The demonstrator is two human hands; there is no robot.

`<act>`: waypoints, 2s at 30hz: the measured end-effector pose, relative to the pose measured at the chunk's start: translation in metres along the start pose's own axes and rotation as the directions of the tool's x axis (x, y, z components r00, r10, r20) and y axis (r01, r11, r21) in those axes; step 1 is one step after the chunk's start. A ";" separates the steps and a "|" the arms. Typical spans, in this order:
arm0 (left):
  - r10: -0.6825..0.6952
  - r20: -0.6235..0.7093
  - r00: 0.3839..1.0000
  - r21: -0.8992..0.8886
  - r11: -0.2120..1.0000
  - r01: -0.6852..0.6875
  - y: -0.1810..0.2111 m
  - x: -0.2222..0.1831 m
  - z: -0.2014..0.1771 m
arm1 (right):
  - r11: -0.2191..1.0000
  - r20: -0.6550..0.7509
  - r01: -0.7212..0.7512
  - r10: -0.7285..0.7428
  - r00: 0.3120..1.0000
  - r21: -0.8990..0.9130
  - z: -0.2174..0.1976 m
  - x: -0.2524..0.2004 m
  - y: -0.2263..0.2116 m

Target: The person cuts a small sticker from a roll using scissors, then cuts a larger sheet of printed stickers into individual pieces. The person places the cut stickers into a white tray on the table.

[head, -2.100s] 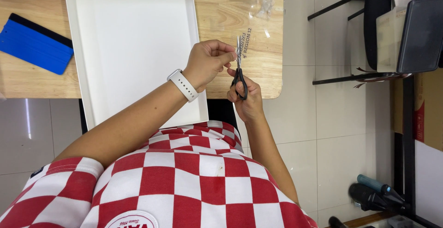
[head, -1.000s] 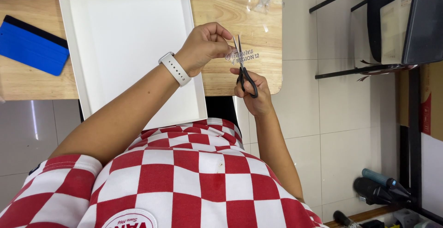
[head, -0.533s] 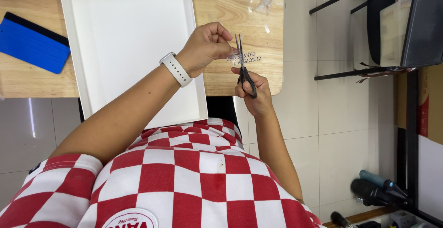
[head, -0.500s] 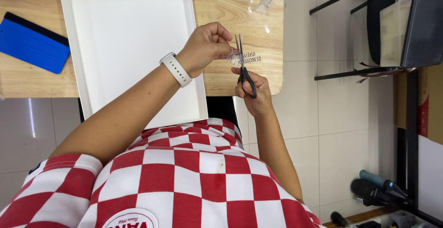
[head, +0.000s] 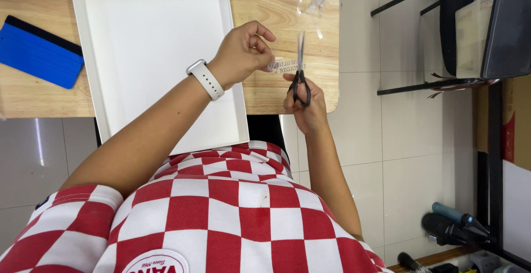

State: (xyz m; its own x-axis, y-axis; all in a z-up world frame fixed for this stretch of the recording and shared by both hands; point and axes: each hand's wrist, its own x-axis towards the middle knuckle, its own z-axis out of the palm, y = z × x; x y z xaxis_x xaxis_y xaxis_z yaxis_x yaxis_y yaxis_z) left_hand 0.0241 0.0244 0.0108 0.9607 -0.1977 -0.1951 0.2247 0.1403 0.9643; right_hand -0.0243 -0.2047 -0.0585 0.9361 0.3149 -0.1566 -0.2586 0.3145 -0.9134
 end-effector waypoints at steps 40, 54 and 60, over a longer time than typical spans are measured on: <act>0.001 -0.402 0.916 -0.123 0.991 -0.055 -0.006 -0.009 -0.039 | 0.214 -0.320 -0.324 0.054 0.946 -0.922 0.018 0.061 -0.048; 0.426 -0.305 0.852 0.624 0.765 -0.159 -0.075 -0.005 -0.164 | 0.349 -0.003 0.138 -0.375 0.927 -0.927 0.105 0.249 -0.317; 0.377 -0.276 0.884 0.631 0.765 -0.129 -0.079 -0.003 -0.169 | 0.315 -0.132 0.012 -0.432 0.892 -0.949 0.042 0.447 -0.376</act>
State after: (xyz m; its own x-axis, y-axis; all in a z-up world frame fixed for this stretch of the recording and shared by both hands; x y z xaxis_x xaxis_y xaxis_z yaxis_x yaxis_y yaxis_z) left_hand 0.0312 0.1782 -0.0948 0.9792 0.1461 0.1410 -0.0546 -0.4795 0.8758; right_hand 0.4808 -0.1444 0.2305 0.9783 0.0272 0.2056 0.1565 -0.7470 -0.6461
